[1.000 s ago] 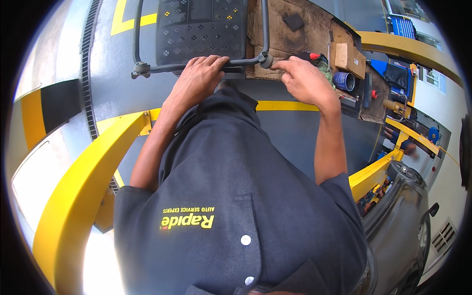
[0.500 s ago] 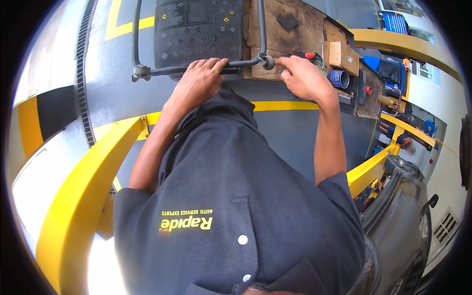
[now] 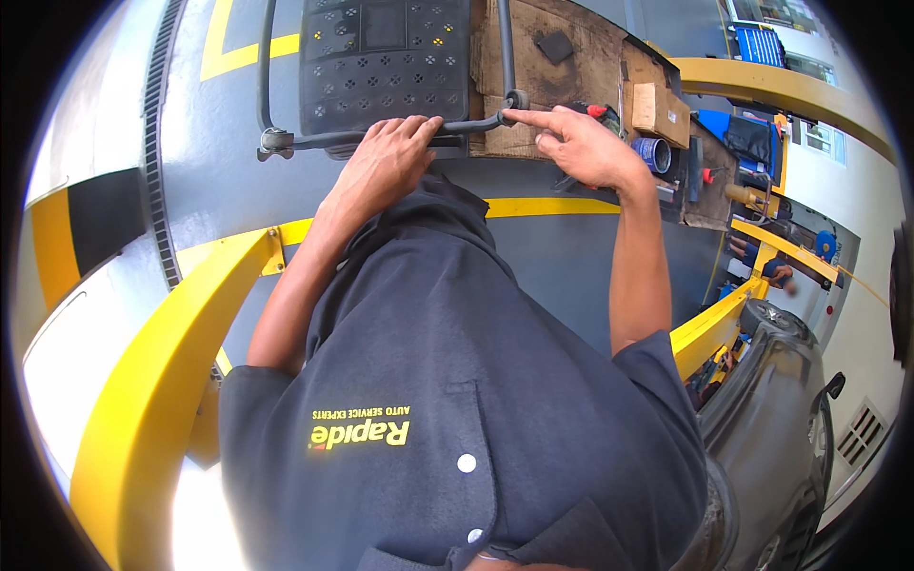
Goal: The person lubricates the joints of a black metal frame using a red-capped bottle. They apply the lubricant to each joint, then rotate the joints by hand to distribute the lubricant.
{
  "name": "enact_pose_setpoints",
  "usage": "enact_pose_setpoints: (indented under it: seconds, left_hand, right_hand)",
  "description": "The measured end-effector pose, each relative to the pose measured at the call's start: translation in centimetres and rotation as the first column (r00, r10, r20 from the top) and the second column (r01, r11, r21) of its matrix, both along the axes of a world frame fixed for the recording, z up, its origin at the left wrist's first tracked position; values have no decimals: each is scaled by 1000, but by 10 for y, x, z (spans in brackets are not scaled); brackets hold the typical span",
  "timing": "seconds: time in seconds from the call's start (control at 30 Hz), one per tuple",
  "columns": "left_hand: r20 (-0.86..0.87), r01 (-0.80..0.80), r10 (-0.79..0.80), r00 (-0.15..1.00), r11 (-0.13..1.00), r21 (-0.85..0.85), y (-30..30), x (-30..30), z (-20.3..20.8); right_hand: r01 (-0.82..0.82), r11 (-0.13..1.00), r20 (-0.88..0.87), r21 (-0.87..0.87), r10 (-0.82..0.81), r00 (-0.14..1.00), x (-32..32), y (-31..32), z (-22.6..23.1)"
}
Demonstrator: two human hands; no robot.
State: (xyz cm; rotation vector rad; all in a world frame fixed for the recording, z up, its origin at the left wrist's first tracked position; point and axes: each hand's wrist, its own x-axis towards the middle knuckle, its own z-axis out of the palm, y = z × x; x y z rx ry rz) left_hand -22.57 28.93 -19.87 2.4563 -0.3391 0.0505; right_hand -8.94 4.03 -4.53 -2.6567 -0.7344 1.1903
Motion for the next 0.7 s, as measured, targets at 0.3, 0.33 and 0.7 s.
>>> enact_pose_setpoints:
  seconds: [0.3,0.33,0.7]
  left_hand:
    - [-28,11,-12,1000,1000,-19,2,0,-1]
    - [-30,11,-11,999,1000,-17,2,0,-1]
    - [-16,9,-9,1000,1000,-9,2,1,-2]
  right_hand:
    - [86,995,386,46,-97,917,-26,5,-12]
    - [60,998,390,36,-69,918,-21,-1,-16]
    - [38,994,242,-107,-11,970,-18,5,-2]
